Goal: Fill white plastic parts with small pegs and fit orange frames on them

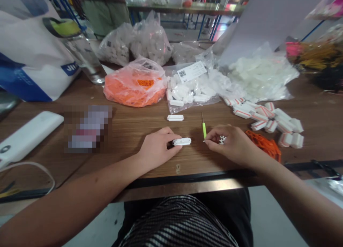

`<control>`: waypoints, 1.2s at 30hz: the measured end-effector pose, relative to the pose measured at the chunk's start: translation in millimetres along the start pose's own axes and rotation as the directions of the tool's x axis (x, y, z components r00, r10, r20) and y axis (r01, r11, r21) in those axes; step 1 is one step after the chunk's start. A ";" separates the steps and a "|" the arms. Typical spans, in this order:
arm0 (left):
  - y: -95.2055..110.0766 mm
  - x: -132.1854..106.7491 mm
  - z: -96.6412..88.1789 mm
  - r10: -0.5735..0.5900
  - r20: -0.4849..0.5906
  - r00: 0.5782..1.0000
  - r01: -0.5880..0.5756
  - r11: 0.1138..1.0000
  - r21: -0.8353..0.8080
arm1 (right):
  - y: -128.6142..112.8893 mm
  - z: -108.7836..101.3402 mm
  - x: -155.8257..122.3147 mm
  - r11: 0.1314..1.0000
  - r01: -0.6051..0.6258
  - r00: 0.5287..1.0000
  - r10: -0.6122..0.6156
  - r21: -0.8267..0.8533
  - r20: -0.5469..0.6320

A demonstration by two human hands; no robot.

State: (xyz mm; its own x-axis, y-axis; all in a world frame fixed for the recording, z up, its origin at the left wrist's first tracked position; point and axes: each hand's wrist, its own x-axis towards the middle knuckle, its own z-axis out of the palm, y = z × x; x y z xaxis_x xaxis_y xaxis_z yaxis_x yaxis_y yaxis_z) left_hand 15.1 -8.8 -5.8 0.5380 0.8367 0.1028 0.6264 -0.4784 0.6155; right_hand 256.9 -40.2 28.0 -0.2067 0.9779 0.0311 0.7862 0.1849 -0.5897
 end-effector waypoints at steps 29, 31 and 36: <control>3.7 0.1 -1.6 -0.015 0.000 1.000 0.015 1.000 0.009 | -31.9 22.0 9.8 0.804 0.411 0.908 -0.405 -0.430 0.109; 3.8 0.0 -1.9 -0.018 0.004 1.000 0.018 1.000 0.008 | -29.0 17.1 6.3 0.835 0.392 0.917 -0.389 -0.387 0.089; 2.5 -0.5 -2.4 -0.027 0.017 1.000 0.027 1.000 0.006 | -0.2 -10.5 -2.0 0.911 0.191 0.972 -0.227 -0.364 -0.056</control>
State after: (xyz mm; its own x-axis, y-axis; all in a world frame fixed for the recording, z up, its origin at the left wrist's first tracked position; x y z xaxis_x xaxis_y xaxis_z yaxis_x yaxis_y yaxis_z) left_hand 15.0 -9.7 -2.4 0.5303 0.8447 0.0733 0.6441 -0.4576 0.6130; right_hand 263.3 -41.2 36.5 -0.3462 0.9145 0.2093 0.8892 0.3910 -0.2376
